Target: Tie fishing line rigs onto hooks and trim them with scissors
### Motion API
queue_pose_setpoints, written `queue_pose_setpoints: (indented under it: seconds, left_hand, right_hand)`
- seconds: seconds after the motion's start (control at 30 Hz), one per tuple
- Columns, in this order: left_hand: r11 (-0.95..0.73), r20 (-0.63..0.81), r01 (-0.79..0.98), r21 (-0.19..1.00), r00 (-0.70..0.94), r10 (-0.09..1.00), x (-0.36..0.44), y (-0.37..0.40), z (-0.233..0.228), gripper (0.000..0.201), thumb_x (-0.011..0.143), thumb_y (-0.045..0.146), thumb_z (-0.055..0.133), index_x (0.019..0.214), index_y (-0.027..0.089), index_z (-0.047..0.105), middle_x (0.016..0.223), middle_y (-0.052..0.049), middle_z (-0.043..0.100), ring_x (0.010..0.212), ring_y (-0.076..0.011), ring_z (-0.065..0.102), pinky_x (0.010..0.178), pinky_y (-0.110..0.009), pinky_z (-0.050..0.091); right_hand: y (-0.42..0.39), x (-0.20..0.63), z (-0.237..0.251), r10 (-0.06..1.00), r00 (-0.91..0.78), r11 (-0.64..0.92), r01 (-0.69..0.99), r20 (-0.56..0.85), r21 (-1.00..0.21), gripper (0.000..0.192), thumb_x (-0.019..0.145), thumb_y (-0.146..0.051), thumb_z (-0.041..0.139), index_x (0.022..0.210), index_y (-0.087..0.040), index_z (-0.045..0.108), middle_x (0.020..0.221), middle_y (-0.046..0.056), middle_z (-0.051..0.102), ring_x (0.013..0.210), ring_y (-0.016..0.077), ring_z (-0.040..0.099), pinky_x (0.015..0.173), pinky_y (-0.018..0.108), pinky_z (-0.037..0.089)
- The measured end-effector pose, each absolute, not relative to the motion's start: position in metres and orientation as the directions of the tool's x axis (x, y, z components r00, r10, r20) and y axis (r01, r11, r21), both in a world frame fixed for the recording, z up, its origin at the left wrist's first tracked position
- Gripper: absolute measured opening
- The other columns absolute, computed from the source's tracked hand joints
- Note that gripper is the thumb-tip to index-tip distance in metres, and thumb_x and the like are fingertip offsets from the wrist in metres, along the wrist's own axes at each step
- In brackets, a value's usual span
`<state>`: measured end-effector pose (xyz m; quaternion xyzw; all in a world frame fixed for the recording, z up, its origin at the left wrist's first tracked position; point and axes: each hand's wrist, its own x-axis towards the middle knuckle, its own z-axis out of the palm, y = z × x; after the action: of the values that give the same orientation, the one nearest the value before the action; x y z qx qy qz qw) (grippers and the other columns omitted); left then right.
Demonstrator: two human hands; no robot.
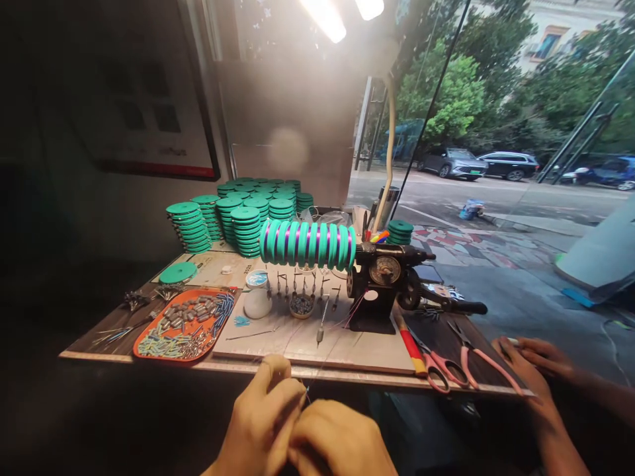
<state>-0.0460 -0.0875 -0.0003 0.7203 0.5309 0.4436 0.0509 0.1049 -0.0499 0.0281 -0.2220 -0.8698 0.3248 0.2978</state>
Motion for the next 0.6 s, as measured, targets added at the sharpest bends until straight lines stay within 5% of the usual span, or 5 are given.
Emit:
queue_pose_setpoints:
  seconds: [0.13,0.27,0.4,0.47,0.6]
  left_hand:
    - [-0.460,0.797,0.854,0.242,0.095,0.597,-0.055,-0.089,-0.016,0.024,0.077,0.005,0.042,0.093,0.014,0.058,0.086,-0.013,0.060,0.080,-0.0209,0.059,0.067,-0.028,0.050]
    - [-0.530,0.800,0.836,0.141,0.219,0.559,-0.062,-0.085,-0.010,0.026,0.074,0.002,0.045,0.091,0.013,0.061,0.085,-0.015,0.067,0.075,-0.0219,0.062,0.063,-0.027,0.050]
    - [-0.427,0.539,0.550,0.718,-0.052,0.841,-0.058,-0.083,0.010,0.017,0.075,0.007,0.048,0.069,0.014,0.063,0.065,-0.007,0.062,0.063,-0.0160,0.056,0.057,-0.024,0.045]
    - [-0.001,0.002,0.004,1.000,-0.167,0.986,-0.054,-0.082,0.018,0.010,0.071,0.011,0.058,0.061,0.013,0.061,0.062,-0.003,0.057,0.056,-0.0100,0.050,0.046,-0.016,0.038]
    - [0.500,-0.556,-0.647,0.575,0.139,0.820,-0.051,-0.079,0.025,0.011,0.057,0.007,0.068,0.057,0.010,0.057,0.058,0.002,0.051,0.045,-0.0015,0.039,0.033,-0.007,0.019]
  right_hand:
    - [-0.015,0.069,0.068,0.728,-0.682,0.403,0.346,0.068,-0.847,0.014,0.075,-0.019,0.054,0.064,-0.014,0.061,0.061,0.000,0.060,0.060,0.0118,0.054,0.056,0.020,0.040]
    - [0.013,0.034,0.079,0.623,-0.777,0.315,0.356,-0.091,-0.880,0.012,0.067,-0.012,0.057,0.055,-0.013,0.057,0.048,-0.004,0.050,0.044,0.0067,0.043,0.041,0.017,0.033]
    - [0.000,0.054,0.066,0.646,-0.756,0.488,0.297,0.110,-0.821,0.007,0.075,-0.016,0.054,0.072,-0.014,0.061,0.062,-0.001,0.058,0.052,0.0082,0.048,0.048,0.019,0.038]
    - [-0.014,0.077,0.053,0.529,-0.665,0.820,0.240,0.527,-0.520,0.014,0.083,-0.017,0.047,0.083,-0.015,0.061,0.071,0.003,0.063,0.055,0.0101,0.051,0.052,0.022,0.039]
    - [-0.030,0.105,0.019,0.025,-0.676,0.966,0.206,0.736,0.156,0.024,0.085,-0.010,0.040,0.086,-0.013,0.063,0.067,0.007,0.065,0.055,0.0140,0.053,0.049,0.028,0.038]
